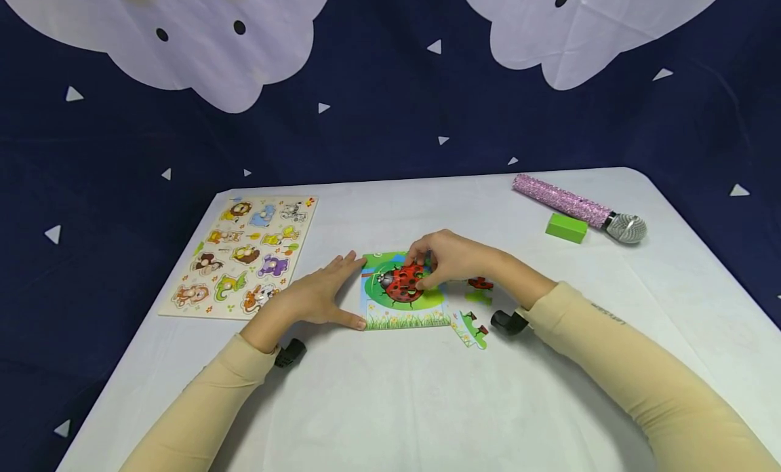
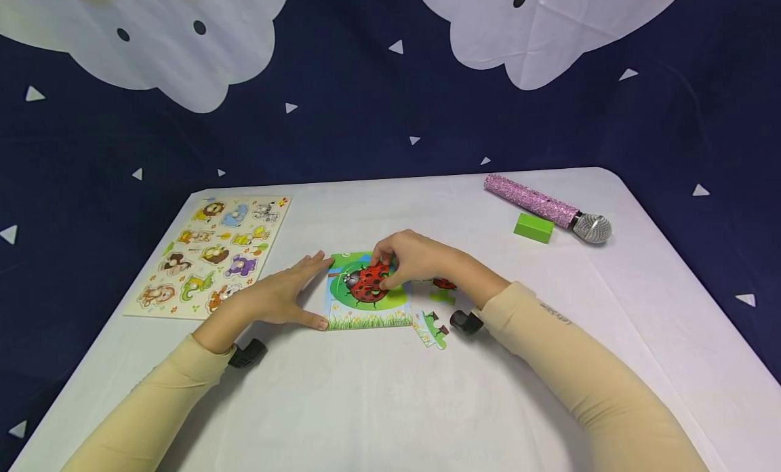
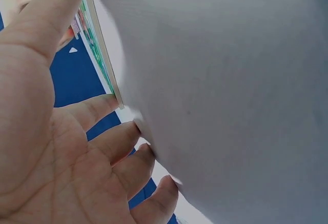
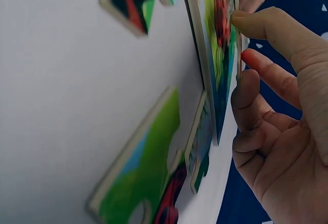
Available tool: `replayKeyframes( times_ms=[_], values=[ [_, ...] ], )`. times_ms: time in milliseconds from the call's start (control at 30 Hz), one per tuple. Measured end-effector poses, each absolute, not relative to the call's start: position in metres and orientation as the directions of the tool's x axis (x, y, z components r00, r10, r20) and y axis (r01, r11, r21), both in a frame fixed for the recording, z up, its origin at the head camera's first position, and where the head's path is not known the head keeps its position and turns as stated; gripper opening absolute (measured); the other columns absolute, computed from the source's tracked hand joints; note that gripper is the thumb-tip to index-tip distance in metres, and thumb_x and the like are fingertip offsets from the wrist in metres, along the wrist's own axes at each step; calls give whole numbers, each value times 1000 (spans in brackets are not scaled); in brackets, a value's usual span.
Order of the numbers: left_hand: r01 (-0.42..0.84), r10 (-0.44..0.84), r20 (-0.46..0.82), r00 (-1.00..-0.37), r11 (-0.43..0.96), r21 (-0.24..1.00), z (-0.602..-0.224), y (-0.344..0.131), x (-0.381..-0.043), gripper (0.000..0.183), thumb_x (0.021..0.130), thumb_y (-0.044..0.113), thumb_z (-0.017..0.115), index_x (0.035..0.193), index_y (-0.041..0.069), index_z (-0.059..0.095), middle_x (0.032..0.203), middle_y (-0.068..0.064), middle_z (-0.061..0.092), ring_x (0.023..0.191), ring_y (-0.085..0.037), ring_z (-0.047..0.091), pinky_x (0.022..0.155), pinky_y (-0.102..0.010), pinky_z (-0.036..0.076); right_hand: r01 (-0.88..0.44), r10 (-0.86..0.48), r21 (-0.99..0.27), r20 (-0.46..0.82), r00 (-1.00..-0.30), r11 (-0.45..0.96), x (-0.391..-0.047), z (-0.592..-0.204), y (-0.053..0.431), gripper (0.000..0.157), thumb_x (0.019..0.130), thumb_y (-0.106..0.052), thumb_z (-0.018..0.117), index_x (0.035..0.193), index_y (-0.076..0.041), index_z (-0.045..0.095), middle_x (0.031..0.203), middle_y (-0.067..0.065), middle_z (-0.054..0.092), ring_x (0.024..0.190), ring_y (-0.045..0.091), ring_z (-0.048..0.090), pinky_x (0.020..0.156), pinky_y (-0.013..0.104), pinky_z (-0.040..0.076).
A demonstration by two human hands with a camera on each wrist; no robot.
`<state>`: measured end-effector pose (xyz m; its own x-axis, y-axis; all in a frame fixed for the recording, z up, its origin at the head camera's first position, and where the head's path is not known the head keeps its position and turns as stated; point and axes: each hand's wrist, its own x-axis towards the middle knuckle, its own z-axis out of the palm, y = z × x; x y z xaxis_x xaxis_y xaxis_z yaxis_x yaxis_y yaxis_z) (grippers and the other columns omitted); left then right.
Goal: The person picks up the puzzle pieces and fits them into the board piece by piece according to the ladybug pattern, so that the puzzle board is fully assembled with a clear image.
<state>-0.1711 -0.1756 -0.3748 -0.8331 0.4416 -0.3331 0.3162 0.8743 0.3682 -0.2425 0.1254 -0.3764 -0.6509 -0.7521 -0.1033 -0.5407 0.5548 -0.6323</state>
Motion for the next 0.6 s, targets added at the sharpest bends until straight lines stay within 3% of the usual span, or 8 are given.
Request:
replayKeyframes(
  times_ms=[600],
  values=[
    [316,443,-333,-832,873,372,-374,-176,-171,123,83,58,88,174,15,17,182,-13,9,169,-39,10,134,-64,19,-639,-805,-560,-89,-586,527,-237,-378,108,35,87,-26,91,119,-16,80,105,1,73,90,15,60,81,30,54]
  ],
)
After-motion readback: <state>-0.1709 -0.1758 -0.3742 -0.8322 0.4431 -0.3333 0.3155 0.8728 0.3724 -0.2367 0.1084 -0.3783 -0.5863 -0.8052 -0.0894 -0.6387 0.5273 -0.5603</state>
